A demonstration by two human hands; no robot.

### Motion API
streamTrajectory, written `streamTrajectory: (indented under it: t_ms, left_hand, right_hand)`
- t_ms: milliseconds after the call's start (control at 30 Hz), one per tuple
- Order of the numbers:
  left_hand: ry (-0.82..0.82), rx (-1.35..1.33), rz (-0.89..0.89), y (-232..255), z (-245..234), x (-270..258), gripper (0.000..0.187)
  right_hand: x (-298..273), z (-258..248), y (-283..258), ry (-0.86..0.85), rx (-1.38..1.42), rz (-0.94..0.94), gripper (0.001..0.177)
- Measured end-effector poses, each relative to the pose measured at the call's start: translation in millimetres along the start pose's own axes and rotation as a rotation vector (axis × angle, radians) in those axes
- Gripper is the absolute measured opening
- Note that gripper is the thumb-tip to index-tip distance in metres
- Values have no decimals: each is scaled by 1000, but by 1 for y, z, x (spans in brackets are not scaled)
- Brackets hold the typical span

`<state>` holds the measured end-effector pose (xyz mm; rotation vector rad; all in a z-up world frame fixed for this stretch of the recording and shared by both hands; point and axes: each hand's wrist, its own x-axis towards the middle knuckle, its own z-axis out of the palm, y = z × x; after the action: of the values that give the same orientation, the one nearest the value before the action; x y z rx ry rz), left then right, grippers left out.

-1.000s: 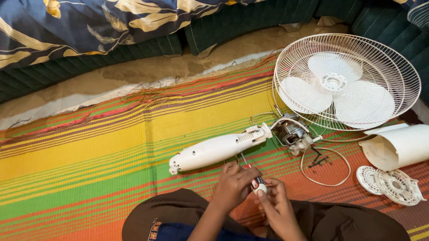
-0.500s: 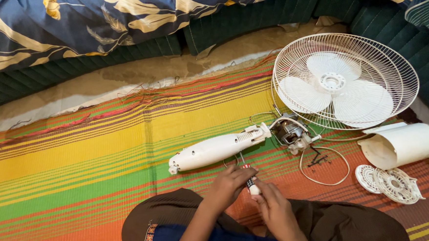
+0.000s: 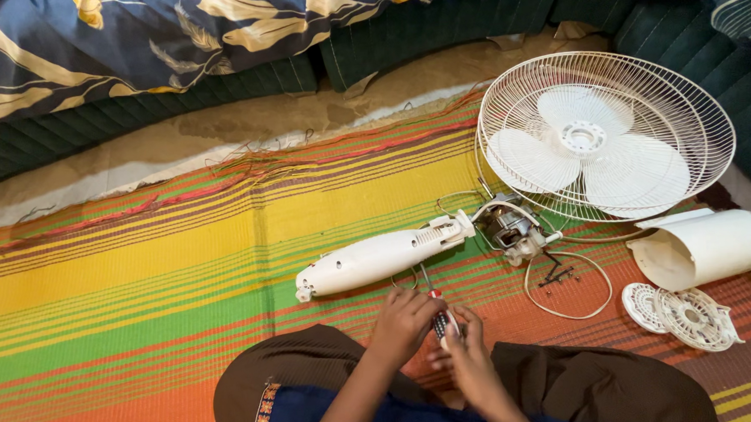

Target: The person sits on a mat and uses a screwdriver to tighten screws on the white plastic base of a disassembled electric fan. The fan blades, motor, and other parts are laid out nearby on the mat.

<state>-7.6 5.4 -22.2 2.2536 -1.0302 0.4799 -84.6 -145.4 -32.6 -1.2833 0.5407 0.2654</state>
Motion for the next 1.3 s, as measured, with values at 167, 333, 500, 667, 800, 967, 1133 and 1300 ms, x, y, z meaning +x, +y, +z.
streamTrajectory:
  t_ms: [167,333,500,667,800,967,1133,1300]
  left_hand:
    - [-49,10,12,-5,10,-8,23]
    - [-229,2,-83,-15,0,-12,35]
    - [-333,170,-128,-32,-29,-21,56]
    - [-557,247,-383,-73,-55,-29,72]
    - [-576,355,-614,-114,-51,-36,97]
    - [-604,417,-787,-147,-24,-39,121]
    - [-597,414,-879,-150,-5,-37,127]
    - [-563,392,-895,-147,-6,-35,121]
  right_hand:
    - [29,-16,33,-118,639,329,42]
    - [35,-24,40,-181,621,339,31]
    - [34,-28,33,-128,325,283,26]
    - [37,-32,26,-107,-269,31,45]
    - [26,-29,20,34,-1004,-849,53]
    - [10,-5,21,182,-1471,-321,66]
    - [14,-14,46,161,-1285,-483,69]
    - [40,-39,73,-58,-21,-8,55]
